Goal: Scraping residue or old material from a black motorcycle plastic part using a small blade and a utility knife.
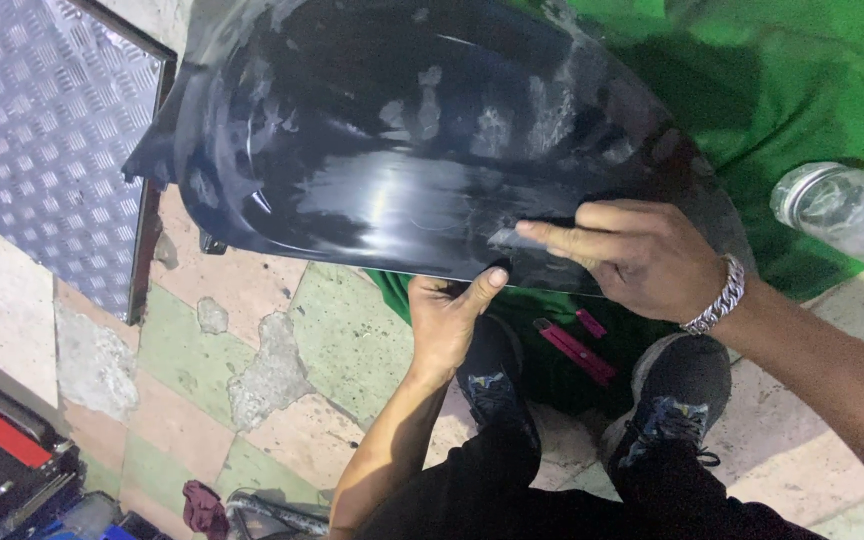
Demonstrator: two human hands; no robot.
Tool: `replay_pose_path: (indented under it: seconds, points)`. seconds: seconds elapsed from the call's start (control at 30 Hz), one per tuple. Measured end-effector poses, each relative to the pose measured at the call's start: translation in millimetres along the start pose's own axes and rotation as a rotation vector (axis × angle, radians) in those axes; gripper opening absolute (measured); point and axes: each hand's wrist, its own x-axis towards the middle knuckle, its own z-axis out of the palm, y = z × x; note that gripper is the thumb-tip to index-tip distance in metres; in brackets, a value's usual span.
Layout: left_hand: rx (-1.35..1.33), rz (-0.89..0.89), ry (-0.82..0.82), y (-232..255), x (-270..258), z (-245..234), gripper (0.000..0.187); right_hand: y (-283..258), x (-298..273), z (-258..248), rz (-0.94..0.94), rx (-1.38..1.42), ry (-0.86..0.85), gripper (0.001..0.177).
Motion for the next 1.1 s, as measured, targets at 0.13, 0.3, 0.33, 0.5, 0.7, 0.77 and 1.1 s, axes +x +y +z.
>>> replay_pose_path:
  seconds: [0.13, 0.3, 0.33, 0.5, 0.7, 0.77, 1.1]
  points:
    - [-0.021, 0.014, 0.009, -3.8, 2.1, -0.4, 0.012, -6.4, 4.4, -1.4, 0.102, 0.047, 0.039, 0.042]
    - [-0.037, 0.011, 0.005, -2.9, 1.8, 0.1, 0.012, 5.4, 4.1, -3.6, -0.082, -0.092, -0.078, 0.060]
    - [-0.040, 0.015, 0.003, -3.8, 1.5, 0.5, 0.012, 3.8, 4.4, -6.3, -0.083, -0.097, -0.078, 0.060]
    - [-0.016, 0.035, 0.009, -4.3, 1.5, -0.7, 0.016, -4.7, 3.1, 1.3, 0.019, -0.051, 0.044, 0.043]
    - [-0.037, -0.018, 0.012, -2.4, 1.7, -0.3, 0.014, 4.3, 2.6, -2.0, -0.083, -0.028, -0.013, 0.051]
    - [-0.041, -0.002, 0.008, -1.5, 1.2, 0.2, 0.012, 5.9, 1.1, -4.9, -0.087, -0.034, -0.055, 0.061]
    - [0.024, 0.011, 0.001, 4.1, 0.4, 0.2, 0.031, -2.2, 1.4, -3.0, 0.034, 0.021, -0.020, 0.056]
